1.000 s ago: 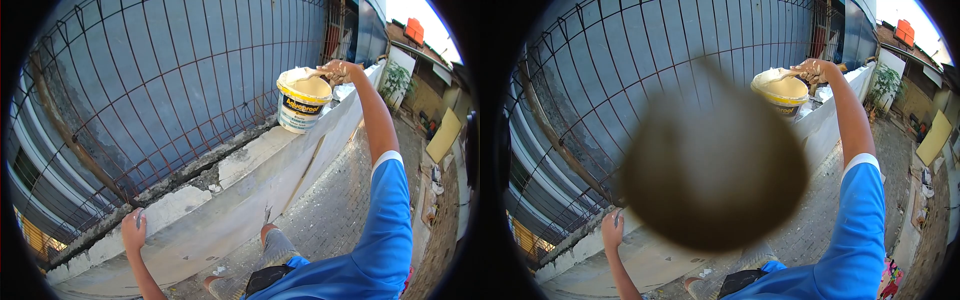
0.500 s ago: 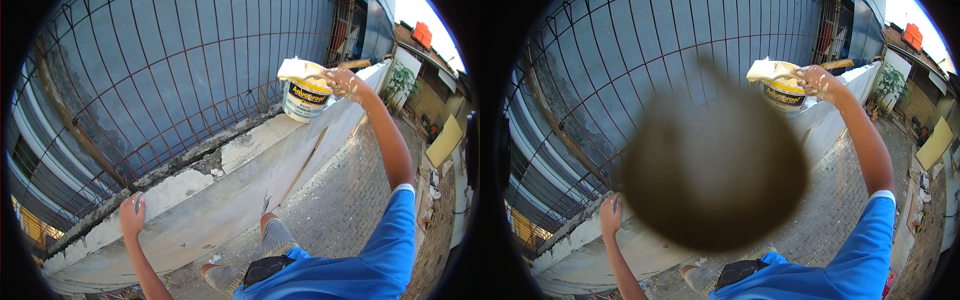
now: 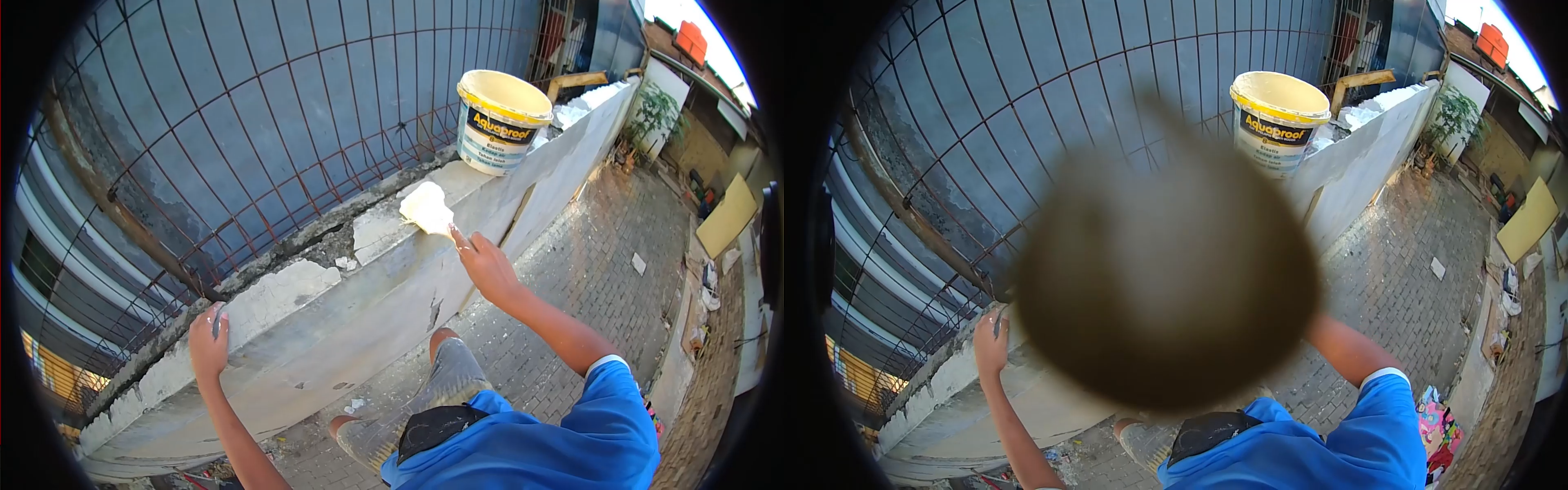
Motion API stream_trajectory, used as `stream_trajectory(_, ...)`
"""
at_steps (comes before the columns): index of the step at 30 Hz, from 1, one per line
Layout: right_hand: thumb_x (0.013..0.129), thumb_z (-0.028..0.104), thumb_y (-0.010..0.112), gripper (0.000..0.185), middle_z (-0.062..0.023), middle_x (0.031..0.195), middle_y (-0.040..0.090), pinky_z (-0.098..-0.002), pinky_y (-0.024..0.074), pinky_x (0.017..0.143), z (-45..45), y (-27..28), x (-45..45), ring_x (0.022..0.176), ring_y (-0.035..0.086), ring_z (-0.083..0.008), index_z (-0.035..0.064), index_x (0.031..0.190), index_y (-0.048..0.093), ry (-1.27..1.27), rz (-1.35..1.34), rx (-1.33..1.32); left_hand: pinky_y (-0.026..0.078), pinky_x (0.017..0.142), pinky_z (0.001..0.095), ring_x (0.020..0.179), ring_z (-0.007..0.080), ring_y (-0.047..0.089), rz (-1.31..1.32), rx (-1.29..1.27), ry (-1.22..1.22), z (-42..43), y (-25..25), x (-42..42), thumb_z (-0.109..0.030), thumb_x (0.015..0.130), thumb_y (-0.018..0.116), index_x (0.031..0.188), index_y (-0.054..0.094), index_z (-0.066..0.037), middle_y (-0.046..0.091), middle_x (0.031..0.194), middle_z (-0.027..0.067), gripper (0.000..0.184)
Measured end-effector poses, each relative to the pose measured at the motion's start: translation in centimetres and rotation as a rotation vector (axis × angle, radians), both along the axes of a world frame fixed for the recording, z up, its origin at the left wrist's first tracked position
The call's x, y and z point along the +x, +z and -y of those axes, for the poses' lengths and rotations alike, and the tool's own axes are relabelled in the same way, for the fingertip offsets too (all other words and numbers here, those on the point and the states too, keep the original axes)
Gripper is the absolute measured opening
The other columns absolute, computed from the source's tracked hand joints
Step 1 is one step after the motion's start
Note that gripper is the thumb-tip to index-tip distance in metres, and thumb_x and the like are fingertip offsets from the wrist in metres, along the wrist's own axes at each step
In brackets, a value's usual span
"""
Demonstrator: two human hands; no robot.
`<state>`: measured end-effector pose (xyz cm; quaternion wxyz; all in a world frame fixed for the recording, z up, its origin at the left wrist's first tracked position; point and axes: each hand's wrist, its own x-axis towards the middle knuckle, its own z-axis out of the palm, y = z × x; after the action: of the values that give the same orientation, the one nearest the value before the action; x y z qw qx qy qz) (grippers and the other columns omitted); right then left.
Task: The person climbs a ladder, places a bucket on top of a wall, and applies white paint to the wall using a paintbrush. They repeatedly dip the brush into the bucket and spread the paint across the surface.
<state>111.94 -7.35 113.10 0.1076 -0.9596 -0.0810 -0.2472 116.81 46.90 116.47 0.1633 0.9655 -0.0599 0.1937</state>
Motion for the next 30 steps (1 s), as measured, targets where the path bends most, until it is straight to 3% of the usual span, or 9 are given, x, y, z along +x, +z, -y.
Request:
stream_trajectory(8,0.095,0.002,0.063,0.050,-0.0141,0.083,0.048,-0.0423,0.0442,0.061,-3.3,-3.7,-2.9,0.067,0.051,-0.0322,0.0015,0.144,0.053,-0.048,0.170,0.305,0.044,0.104,0.0447,0.117,0.0391,0.060,-0.007,0.006,0.030,-0.4,-0.5,0.1,-0.032,0.101,0.056,0.125,0.068,-0.004,0.068,0.122,0.0207,0.038)
stream_trajectory(11,0.098,0.005,0.059,0.035,-0.0145,0.079,0.052,-0.0423,0.0445,0.059,-3.5,-7.8,-2.5,0.060,0.050,-0.0306,-0.0024,0.133,0.057,-0.012,0.375,0.444,0.044,0.104,0.0447,0.117,0.0388,0.060,-0.023,-0.010,0.015,-0.1,-0.2,0.1,-0.032,0.102,0.056,0.125,0.068,-0.004,0.068,0.122,0.0207,0.038)
stream_trajectory(14,0.103,0.013,0.056,0.020,-0.0073,0.071,0.052,-0.0357,0.0426,0.052,-5.4,-8.8,-3.3,0.053,0.047,-0.0192,0.0000,0.118,0.061,-0.278,0.060,0.984,0.043,0.105,0.0446,0.118,0.0385,0.059,-0.038,-0.013,0.001,-0.3,-0.1,0.2,-0.032,0.102,0.056,0.126,0.068,-0.004,0.067,0.123,0.0206,0.038)
stream_trajectory(17,0.107,0.022,0.053,0.019,0.0022,0.066,0.047,-0.0272,0.0378,0.047,-3.4,-12.6,-2.8,0.051,0.042,-0.0077,0.0046,0.107,0.061,-0.223,-0.159,1.610,0.043,0.105,0.0444,0.119,0.0383,0.059,-0.051,-0.001,0.008,-0.3,-0.2,0.2,-0.032,0.103,0.055,0.127,0.067,-0.004,0.067,0.124,0.0205,0.039)
stream_trajectory(20,0.108,0.025,0.053,0.019,0.0073,0.067,0.043,-0.0212,0.0332,0.045,-3.6,-11.1,-2.6,0.053,0.040,-0.0020,0.0079,0.106,0.061,-0.293,-0.052,1.727,0.043,0.106,0.0442,0.120,0.0380,0.059,-0.051,0.005,0.016,-0.3,-0.3,0.3,-0.032,0.103,0.054,0.128,0.067,-0.004,0.066,0.125,0.0205,0.040)
stream_trajectory(23,0.107,0.024,0.053,0.020,0.0047,0.066,0.045,-0.0240,0.0360,0.045,-1.8,-13.4,-0.1,0.052,0.042,-0.0036,0.0056,0.104,0.060,-0.231,0.014,1.778,0.043,0.106,0.0441,0.120,0.0381,0.059,-0.073,-0.013,0.005,-0.1,-0.1,0.3,-0.032,0.103,0.054,0.128,0.067,-0.004,0.066,0.126,0.0208,0.039)
stream_trajectory(26,0.107,0.022,0.053,0.022,-0.0052,0.066,0.055,-0.0308,0.0412,0.048,-6.1,-11.1,0.7,0.050,0.050,-0.0140,0.0015,0.108,0.061,-0.318,-0.018,1.293,0.043,0.106,0.0437,0.120,0.0383,0.059,-0.074,-0.015,0.001,-0.1,-0.1,0.4,-0.031,0.104,0.053,0.128,0.067,-0.003,0.066,0.126,0.0209,0.039)
stream_trajectory(28,0.105,0.020,0.054,0.025,-0.0167,0.072,0.062,-0.0382,0.0461,0.054,-9.4,-12.3,0.6,0.054,0.058,-0.0283,-0.0017,0.115,0.061,-0.291,0.197,1.011,0.043,0.106,0.0433,0.120,0.0384,0.059,-0.070,-0.022,-0.010,0.0,-0.1,0.4,-0.030,0.104,0.052,0.128,0.067,-0.003,0.067,0.127,0.0209,0.039)
stream_trajectory(30,0.104,0.020,0.055,0.027,-0.0214,0.076,0.063,-0.0404,0.0471,0.057,-11.6,-12.0,-1.8,0.060,0.061,-0.0338,-0.0018,0.119,0.061,-0.257,0.001,1.021,0.043,0.106,0.0432,0.121,0.0386,0.059,-0.079,-0.024,-0.002,0.2,0.0,0.4,-0.030,0.104,0.051,0.128,0.067,-0.002,0.067,0.127,0.0208,0.039)
